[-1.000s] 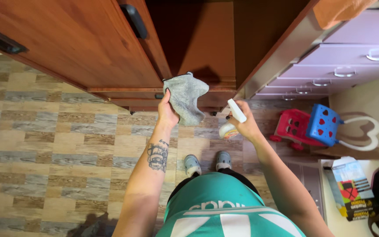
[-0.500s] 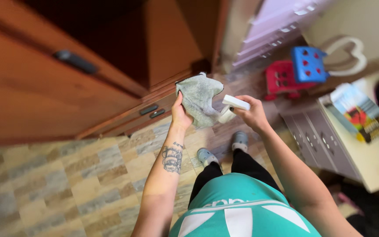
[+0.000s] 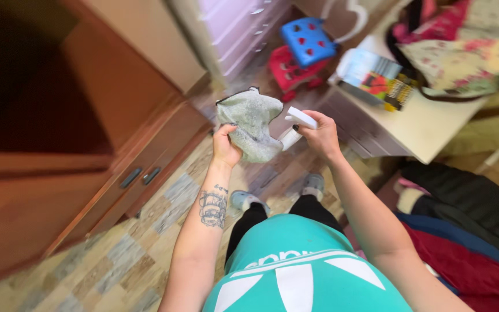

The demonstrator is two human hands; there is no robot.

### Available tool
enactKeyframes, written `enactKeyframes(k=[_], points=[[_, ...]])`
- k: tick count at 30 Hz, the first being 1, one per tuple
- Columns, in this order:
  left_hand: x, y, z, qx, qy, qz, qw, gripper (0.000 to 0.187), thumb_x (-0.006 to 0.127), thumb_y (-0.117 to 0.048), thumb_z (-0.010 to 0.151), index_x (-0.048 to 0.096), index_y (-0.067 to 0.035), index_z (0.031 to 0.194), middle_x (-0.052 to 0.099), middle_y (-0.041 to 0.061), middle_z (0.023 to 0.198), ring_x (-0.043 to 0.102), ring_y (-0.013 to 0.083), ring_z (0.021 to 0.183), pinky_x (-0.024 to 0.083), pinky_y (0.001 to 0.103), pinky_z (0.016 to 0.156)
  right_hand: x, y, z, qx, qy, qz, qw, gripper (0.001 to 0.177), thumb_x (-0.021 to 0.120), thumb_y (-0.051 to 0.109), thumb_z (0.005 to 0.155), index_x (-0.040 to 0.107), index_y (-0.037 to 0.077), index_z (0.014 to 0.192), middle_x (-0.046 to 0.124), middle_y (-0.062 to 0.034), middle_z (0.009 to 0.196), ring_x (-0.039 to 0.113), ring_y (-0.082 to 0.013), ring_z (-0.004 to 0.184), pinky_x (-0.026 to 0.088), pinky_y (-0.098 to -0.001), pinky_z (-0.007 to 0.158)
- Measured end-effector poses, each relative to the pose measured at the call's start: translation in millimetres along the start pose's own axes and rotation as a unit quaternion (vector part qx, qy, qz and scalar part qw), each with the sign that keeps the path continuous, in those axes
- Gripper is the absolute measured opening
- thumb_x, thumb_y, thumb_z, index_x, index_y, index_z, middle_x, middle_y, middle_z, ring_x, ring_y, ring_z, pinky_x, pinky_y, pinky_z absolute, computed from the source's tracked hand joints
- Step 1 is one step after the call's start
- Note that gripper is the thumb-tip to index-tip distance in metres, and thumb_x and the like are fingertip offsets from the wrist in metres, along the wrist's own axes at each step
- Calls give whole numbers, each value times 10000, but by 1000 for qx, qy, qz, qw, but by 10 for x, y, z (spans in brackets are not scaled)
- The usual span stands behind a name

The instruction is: The person cleans the interior of a wooden wardrobe. They spray a cloth with cleaning solution and wipe the inside shelves and walls of the wardrobe. The person then closes the wardrobe doors.

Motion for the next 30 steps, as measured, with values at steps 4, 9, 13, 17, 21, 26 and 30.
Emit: enactKeyframes(k=[4, 9, 13, 17, 21, 26, 30], points=[[497, 946, 422, -68, 27, 23, 997, 558, 531, -55, 751, 592, -13, 1304, 685, 157, 1245, 642, 355, 1173, 496, 507, 1076, -1001, -385, 67, 2, -74, 51, 996, 318, 734, -4, 821, 738, 20, 1138, 740, 1, 1000, 668, -67, 909, 553, -249, 825], [886, 2170, 960, -120, 47, 32, 991, 567, 523, -35, 738, 573, 14, 1301, 675, 176, 1248, 646, 375, 1152, 514, 516, 1061, -2213, -828, 112, 0, -132, 47, 990, 331, 748, -20, 833, 724, 5, 1162, 735, -14, 1033, 669, -82, 931, 557, -257, 840], [1161, 2955, 1233, -153, 42, 57, 986, 560, 518, -38, 741, 582, 13, 1295, 679, 183, 1232, 645, 372, 1135, 512, 521, 1041, -2983, -1192, 91, 19, -174, 93, 980, 345, 732, -13, 853, 722, -2, 1198, 736, -23, 1056, 670, -86, 945, 554, -256, 849], [1341, 3588, 1438, -195, 45, 51, 978, 545, 511, -44, 761, 581, 42, 1294, 682, 194, 1232, 649, 375, 1132, 513, 515, 1046, -3666, -1549, 118, 38, -240, 82, 966, 354, 735, 5, 872, 697, -13, 1223, 727, -36, 1064, 656, -90, 937, 544, -254, 844], [1460, 3948, 1623, -184, 29, 74, 980, 522, 508, -33, 779, 584, 24, 1292, 683, 172, 1220, 651, 352, 1127, 516, 501, 1047, -4156, -1930, 249, 41, -299, 98, 948, 373, 722, 14, 849, 679, -18, 1218, 718, -39, 1063, 661, -100, 933, 551, -259, 830], [1496, 4214, 1834, -207, 30, 56, 976, 504, 507, -45, 788, 598, 52, 1274, 692, 186, 1207, 661, 358, 1114, 523, 505, 1033, -4568, -2404, 528, 29, -343, -1, 939, 357, 759, 21, 842, 697, -21, 1191, 727, -58, 1052, 663, -127, 941, 538, -277, 855], [1523, 4276, 1943, -181, 20, 56, 982, 491, 504, -24, 790, 595, 35, 1270, 691, 175, 1214, 664, 350, 1121, 522, 502, 1044, -4709, -2525, 782, 16, -348, 14, 937, 360, 737, 16, 844, 703, -2, 1202, 734, -60, 1064, 670, -132, 949, 538, -283, 874]])
Point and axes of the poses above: each hand's wrist, its own z-axis towards the middle knuckle, its own x-axis out of the palm, y = z × x, the point moved 6 cm from there along z, towards the middle knuckle
